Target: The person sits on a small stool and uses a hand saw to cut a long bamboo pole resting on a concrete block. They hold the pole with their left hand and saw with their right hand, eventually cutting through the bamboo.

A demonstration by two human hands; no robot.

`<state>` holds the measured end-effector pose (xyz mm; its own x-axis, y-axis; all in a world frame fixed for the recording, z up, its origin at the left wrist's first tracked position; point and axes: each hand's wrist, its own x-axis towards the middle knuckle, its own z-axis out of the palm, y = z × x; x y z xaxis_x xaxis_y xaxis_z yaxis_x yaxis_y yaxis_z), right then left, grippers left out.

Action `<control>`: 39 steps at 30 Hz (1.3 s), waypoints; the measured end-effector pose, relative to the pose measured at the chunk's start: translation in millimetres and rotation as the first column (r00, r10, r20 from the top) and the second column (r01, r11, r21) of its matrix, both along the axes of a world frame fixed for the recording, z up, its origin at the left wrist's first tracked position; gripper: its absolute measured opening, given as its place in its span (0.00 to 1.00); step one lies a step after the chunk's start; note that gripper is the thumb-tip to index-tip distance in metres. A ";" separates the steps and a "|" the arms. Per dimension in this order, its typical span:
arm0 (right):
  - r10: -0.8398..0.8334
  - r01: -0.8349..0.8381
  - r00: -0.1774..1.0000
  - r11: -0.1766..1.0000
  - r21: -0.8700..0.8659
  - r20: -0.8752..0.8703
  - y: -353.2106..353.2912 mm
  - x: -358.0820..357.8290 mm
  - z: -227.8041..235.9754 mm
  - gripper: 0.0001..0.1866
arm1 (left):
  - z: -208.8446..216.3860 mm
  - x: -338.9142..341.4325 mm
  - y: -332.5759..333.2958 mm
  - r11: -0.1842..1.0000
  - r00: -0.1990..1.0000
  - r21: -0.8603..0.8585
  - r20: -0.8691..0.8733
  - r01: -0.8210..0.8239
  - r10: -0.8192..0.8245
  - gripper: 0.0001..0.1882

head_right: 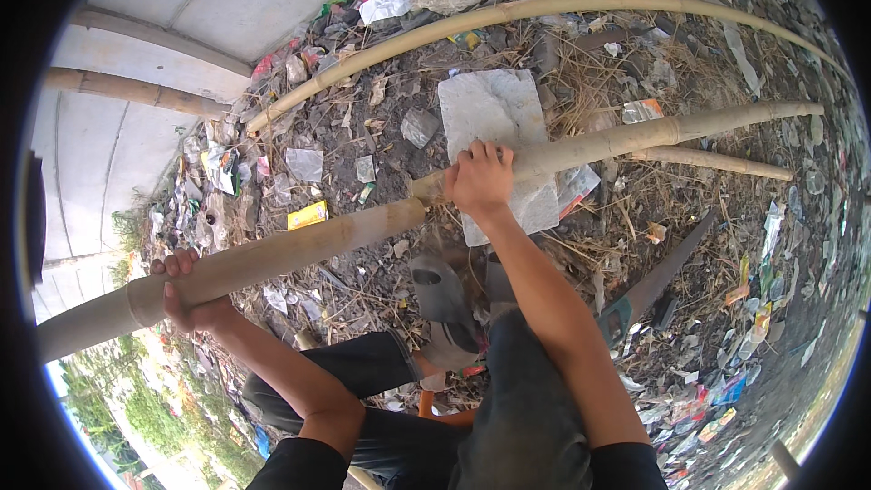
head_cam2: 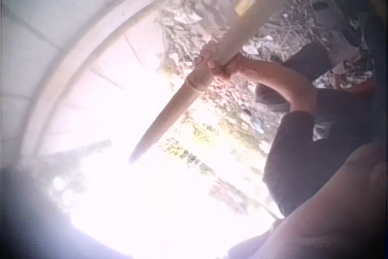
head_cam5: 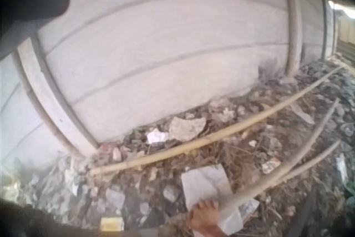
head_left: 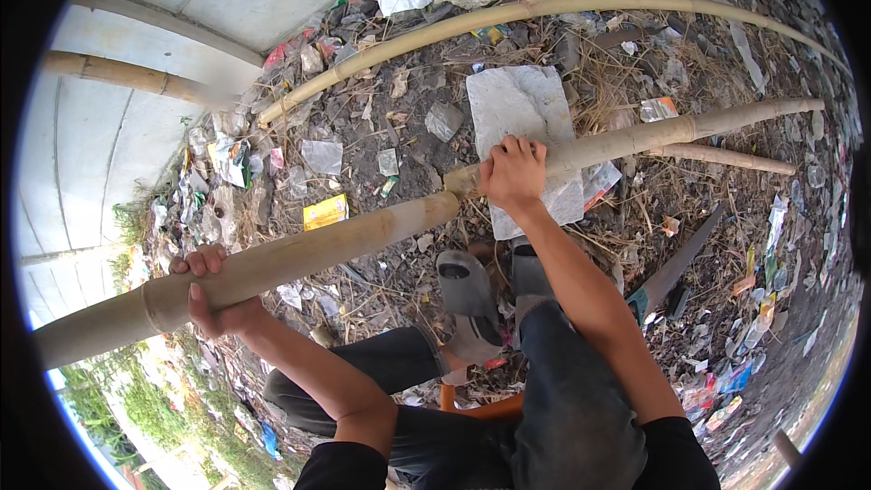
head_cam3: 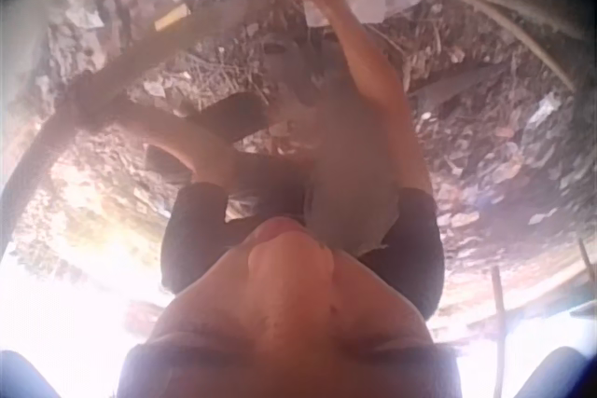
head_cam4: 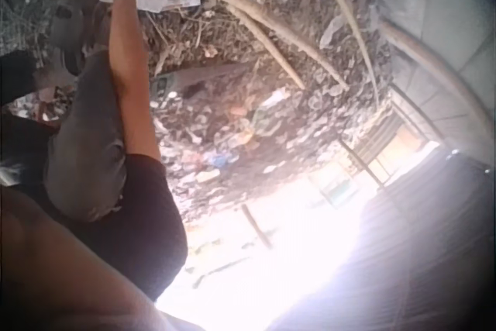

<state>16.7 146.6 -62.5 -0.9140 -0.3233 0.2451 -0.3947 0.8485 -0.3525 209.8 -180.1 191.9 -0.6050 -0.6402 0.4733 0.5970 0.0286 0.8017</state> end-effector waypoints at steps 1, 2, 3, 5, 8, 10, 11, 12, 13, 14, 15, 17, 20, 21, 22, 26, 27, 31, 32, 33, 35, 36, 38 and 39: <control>0.005 -0.005 1.000 1.000 0.003 0.006 -1.4 0.9 0.8 0.12 | -0.8 -1.6 -0.6 0.996 0.997 0.043 0.027 -0.072 0.071 0.24; 0.009 -0.009 1.000 1.000 0.005 0.013 -3.0 1.7 1.8 0.12 | -1.3 1.4 0.9 0.978 0.981 0.080 0.061 -0.191 0.186 0.23; 0.008 -0.008 1.000 1.000 -0.003 0.013 -2.0 2.6 -0.2 0.12 | -3.1 3.4 5.8 0.946 0.952 0.121 0.104 -0.300 0.288 0.23; 0.006 -0.005 1.000 1.000 -0.020 0.015 -0.5 4.1 -4.1 0.12 | -5.8 4.5 14.7 0.851 0.849 0.126 0.236 -0.510 0.473 0.23; 0.010 -0.010 1.000 1.000 0.003 -0.006 1.9 4.5 -3.7 0.12 | 8.9 2.1 59.1 0.619 0.563 0.025 0.446 -0.785 0.696 0.26; 0.010 -0.010 1.000 1.000 -0.006 -0.014 1.9 3.9 -2.3 0.12 | 7.8 11.2 76.0 0.636 0.647 0.147 0.302 -0.758 0.701 0.31; 0.010 -0.010 1.000 1.000 -0.009 -0.017 1.6 3.6 -2.7 0.12 | 7.7 18.8 79.6 0.646 0.677 0.206 0.227 -0.736 0.700 0.34; 0.013 -0.013 1.000 1.000 0.001 -0.012 2.0 2.1 -3.6 0.12 | 8.8 25.8 82.0 0.809 0.849 0.265 0.088 -0.524 0.521 0.37; 0.016 -0.016 1.000 1.000 0.014 0.000 2.6 3.3 -5.2 0.12 | 11.9 33.2 85.3 0.918 0.951 0.285 -0.056 -0.277 0.304 0.41; 0.018 -0.018 1.000 0.999 0.028 0.012 4.7 3.1 -6.7 0.12 | 11.8 35.9 86.9 0.964 0.977 0.266 -0.201 -0.011 0.067 0.45; 0.021 -0.022 1.000 1.000 0.022 0.014 1.8 5.4 -5.0 0.12 | 10.4 41.8 77.8 0.970 0.966 0.212 -0.250 0.120 -0.064 0.46; 0.018 -0.018 1.000 1.000 0.009 0.012 1.6 4.7 -0.9 0.12 | -4.2 51.6 37.4 0.921 0.885 0.085 -0.324 0.380 -0.335 0.51; 0.015 -0.014 1.000 1.000 0.011 -0.027 3.9 5.1 -2.2 0.12 | -9.7 35.6 -17.8 0.626 0.583 -0.276 -0.226 0.730 -0.780 0.39; 0.011 -0.011 1.000 1.000 0.006 -0.028 4.7 5.4 -3.7 0.12 | -6.6 38.1 -7.2 0.701 0.666 -0.211 -0.220 0.681 -0.713 0.32; 0.016 -0.017 0.999 1.000 -0.002 -0.029 2.9 6.7 -5.4 0.12 | 3.7 40.8 8.0 0.771 0.746 -0.147 -0.195 0.620 -0.637 0.24; 0.020 -0.021 0.999 1.000 -0.017 -0.033 4.0 12.4 -7.9 0.11 | 33.6 50.2 19.4 0.779 0.800 0.188 0.205 -0.598 0.564 0.16; 0.023 -0.024 0.998 1.000 -0.020 -0.055 6.1 12.8 -8.4 0.11 | 43.7 59.3 9.3 0.710 0.725 0.161 0.227 -0.686 0.650 0.16; 0.017 -0.019 0.996 1.000 -0.021 -0.093 9.8 9.9 -10.3 0.11 | 94.3 107.6 -26.2 0.522 0.525 0.071 0.206 -0.850 0.826 0.16; 0.018 -0.019 0.996 1.000 -0.007 -0.087 11.4 8.7 -10.3 0.11 | 102.9 118.9 -33.4 0.491 0.490 0.030 0.158 -0.870 0.858 0.16; 0.014 -0.015 0.995 1.000 -0.007 -0.101 13.1 6.6 -12.2 0.11 | 112.7 135.0 -43.9 0.518 0.514 0.018 0.149 -0.855 0.845 0.16; 0.015 -0.019 0.993 0.999 -0.032 -0.119 5.9 7.5 -13.1 0.11 | 152.2 180.2 -76.4 0.559 0.552 -0.030 0.117 -0.829 0.825 0.16; 0.015 -0.018 0.993 0.999 -0.030 -0.118 3.1 9.2 -10.7 0.11 | 169.4 203.2 -101.6 0.535 0.526 -0.113 0.103 -0.837 0.844 0.16; 0.022 -0.024 0.992 1.000 -0.015 -0.120 2.6 12.4 -6.1 0.11 | 190.6 222.1 -122.2 0.378 0.358 -0.232 0.125 -0.896 0.925 0.16; 0.023 -0.024 0.993 1.000 -0.013 -0.115 2.9 12.0 -4.1 0.11 | 202.1 234.9 -136.8 0.329 0.286 -0.349 0.169 -0.877 0.943 0.18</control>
